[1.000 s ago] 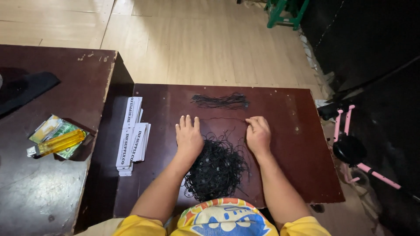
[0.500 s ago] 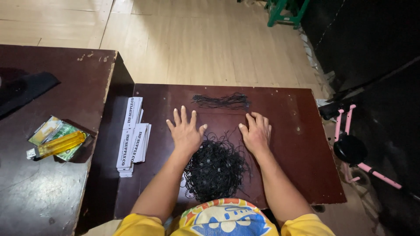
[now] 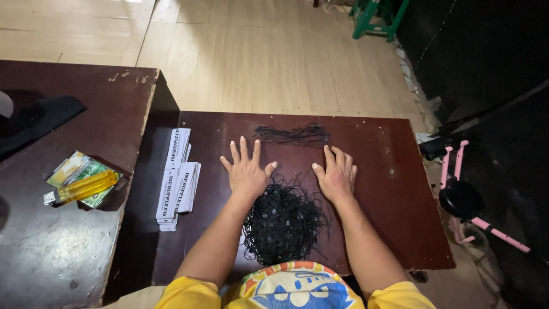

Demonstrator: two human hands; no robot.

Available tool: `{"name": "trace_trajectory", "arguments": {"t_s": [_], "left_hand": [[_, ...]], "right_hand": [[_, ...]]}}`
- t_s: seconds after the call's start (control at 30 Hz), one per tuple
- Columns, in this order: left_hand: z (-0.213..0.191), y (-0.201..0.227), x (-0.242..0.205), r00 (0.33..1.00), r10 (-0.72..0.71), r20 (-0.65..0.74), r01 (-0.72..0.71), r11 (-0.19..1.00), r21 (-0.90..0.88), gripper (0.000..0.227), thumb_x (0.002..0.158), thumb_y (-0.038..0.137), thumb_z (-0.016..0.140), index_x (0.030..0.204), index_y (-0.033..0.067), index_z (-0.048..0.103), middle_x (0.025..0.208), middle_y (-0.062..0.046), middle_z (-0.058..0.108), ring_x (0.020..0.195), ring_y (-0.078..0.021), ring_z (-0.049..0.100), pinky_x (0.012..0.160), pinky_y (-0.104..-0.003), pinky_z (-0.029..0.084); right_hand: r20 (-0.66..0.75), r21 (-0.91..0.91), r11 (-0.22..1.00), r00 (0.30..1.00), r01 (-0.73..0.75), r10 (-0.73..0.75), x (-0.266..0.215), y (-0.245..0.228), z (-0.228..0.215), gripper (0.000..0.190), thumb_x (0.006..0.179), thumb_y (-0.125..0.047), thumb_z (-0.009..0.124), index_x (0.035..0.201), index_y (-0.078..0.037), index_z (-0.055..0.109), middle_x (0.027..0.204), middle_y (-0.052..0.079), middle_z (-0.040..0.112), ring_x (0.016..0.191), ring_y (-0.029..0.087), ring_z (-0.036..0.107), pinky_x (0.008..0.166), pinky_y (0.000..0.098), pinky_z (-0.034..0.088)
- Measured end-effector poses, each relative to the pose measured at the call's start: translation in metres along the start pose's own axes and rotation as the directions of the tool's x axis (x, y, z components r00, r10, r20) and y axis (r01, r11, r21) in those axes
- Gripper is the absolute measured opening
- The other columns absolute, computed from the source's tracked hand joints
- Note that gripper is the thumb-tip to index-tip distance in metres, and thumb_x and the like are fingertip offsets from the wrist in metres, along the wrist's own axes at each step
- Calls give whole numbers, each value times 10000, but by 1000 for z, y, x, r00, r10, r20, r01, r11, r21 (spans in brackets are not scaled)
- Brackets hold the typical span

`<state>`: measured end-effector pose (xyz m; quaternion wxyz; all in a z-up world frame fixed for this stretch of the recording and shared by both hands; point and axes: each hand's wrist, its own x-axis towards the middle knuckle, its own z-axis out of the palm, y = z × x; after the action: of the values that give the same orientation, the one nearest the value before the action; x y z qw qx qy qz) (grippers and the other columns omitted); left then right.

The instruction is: Organizing and straightening thin black hairnets from a pile onto a table surface.

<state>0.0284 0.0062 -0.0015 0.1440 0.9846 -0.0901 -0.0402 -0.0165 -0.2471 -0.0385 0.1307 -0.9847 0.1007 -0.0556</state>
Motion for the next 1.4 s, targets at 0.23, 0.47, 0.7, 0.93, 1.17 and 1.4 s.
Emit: {"name": "trace_trajectory", "arguments": {"t_s": [0.23, 0.47, 0.7, 0.93, 1.17, 1.4], "left_hand": [[2, -2, 0, 999, -6, -39, 6, 1000, -22, 818, 948, 621, 534, 1592, 144, 371, 1658, -234, 267, 1544, -455, 194, 1145, -733, 216], [33, -10, 25, 983, -109, -146, 98, 992, -82, 764, 898, 464, 692, 1558, 186, 427, 1603, -169, 380, 1508, -377, 296, 1122, -703, 275], [16, -8, 54, 994, -12, -110, 13, 1000, 2, 773, 921, 471, 674, 1578, 180, 387, 1640, -185, 292, 1530, -393, 240, 1151, -669, 282], [-21, -6, 81, 976, 204, 78, -210, 974, 79, 830, 939, 466, 660, 1636, 252, 263, 1687, -135, 209, 1566, -380, 167, 1172, -647, 279], [0, -26, 104, 963, 248, 108, -261, 955, 138, 692, 918, 603, 602, 1533, 336, 433, 1625, -52, 339, 1545, -288, 241, 1149, -543, 304], [52, -45, 124, 935, 283, -213, -274, 959, 71, 339, 904, 465, 676, 1228, 370, 652, 1405, 26, 532, 1420, -229, 416, 1039, -502, 394]], "right_hand": [[-44, 56, 998, 999, -4, 7, 2, 12, 9, 639, 969, -491, 576, 1522, -186, 477, 1486, 65, 442, 1372, 323, 395, 1013, 543, 396], [-36, 32, 998, 998, -57, 58, 23, 17, 12, 637, 936, -416, 624, 1523, -212, 483, 1454, 55, 457, 1322, 318, 428, 980, 529, 433], [53, 77, 997, 998, 31, -35, 53, 16, -20, 845, 823, -478, 734, 1571, -248, 415, 1580, 57, 348, 1426, 343, 347, 1063, 574, 368], [279, -55, 977, 942, 207, -184, 92, 6, -42, 912, 820, -574, 674, 1615, -351, 288, 1697, -12, 208, 1535, 266, 243, 1126, 518, 319], [401, -124, 940, 882, 319, -247, 119, -7, -36, 969, 770, -718, 623, 1613, -437, 236, 1684, -75, 231, 1543, 235, 226, 1110, 508, 321], [343, -123, 925, 890, 360, -301, 119, 10, -26, 774, 872, -688, 534, 1563, -378, 378, 1568, -72, 377, 1473, 218, 323, 1070, 470, 366]]}}
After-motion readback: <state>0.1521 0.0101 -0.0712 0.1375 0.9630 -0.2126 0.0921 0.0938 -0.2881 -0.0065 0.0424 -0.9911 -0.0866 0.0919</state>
